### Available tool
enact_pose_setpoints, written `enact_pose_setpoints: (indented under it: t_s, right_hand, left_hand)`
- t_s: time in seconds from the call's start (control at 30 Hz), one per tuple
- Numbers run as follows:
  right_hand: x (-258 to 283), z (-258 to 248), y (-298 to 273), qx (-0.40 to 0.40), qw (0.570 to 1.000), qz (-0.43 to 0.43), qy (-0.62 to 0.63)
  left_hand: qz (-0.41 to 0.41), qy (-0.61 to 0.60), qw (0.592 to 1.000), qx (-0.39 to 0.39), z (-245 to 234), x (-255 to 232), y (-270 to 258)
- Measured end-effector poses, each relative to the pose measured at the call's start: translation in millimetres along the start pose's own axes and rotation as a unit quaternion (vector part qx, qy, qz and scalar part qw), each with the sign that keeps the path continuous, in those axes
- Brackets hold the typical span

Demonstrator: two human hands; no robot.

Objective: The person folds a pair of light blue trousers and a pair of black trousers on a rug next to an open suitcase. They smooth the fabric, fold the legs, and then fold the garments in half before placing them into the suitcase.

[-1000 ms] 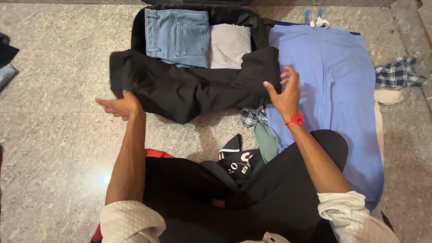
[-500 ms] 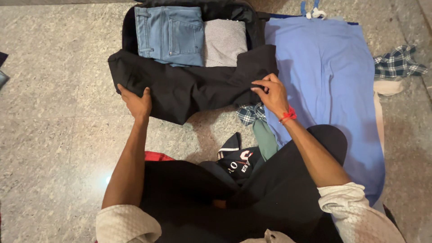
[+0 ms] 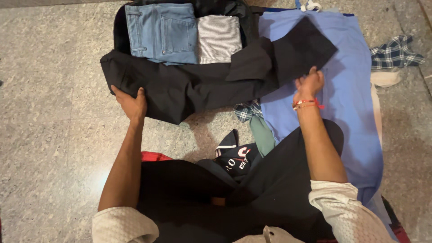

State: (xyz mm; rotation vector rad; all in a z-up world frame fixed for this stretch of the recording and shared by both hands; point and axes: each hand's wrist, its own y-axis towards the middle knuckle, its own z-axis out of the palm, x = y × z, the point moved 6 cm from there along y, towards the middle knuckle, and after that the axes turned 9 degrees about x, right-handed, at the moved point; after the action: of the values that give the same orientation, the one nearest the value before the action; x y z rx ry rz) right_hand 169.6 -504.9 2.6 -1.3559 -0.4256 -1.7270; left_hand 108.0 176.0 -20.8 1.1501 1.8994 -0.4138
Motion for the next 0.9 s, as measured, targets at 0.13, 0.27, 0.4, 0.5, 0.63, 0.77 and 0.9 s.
enact_pose_setpoints:
  t_s: [0.13, 0.27, 0.4, 0.5, 0.63, 0.77, 0.9]
  right_hand:
    - [-15.3, -14.9, -0.4, -0.051, 0.993, 0.036, -0.105]
    - [15.1, 41.7, -50.1, 0.084, 0.943, -0.189, -0.262]
    - [42.5, 114.3, -141.3, 0.304, 0.77, -0.372, -0.421]
    - [45.5, 128.2, -167.9, 0.357, 0.7, -0.382, -0.486]
    - [33.5, 124.3, -142.1, 0.35, 0.749, -0.324, -0.461]
    - [18.6, 97.2, -92.1, 0.337, 0.861, -0.298, -0.238]
    - [14.6, 13.2, -0.5, 0.087, 0.994, -0.061, 0.018]
  left_hand:
    - [0.0, 0.001, 1.0, -0.002, -3.3, -3.7, -1.8]
    - [-0.017, -0.013, 1.0, 0.005, -1.7, -4.9, -3.7]
    - [0.002, -0.005, 1.0, -0.002, -1.4, -4.1, -3.7]
    - [0.01, 0.007, 1.0, -0.006, -1.2, -0.3, -3.1]
    - [0.009, 0.009, 1.0, -0.015, 0.9, 1.5, -2.1]
    - [0.004, 0.002, 1.0, -0.012, 0.7, 2.1, -2.3]
    - [0.011, 0.003, 1.0, -0.019, 0.5, 1.1, -3.8]
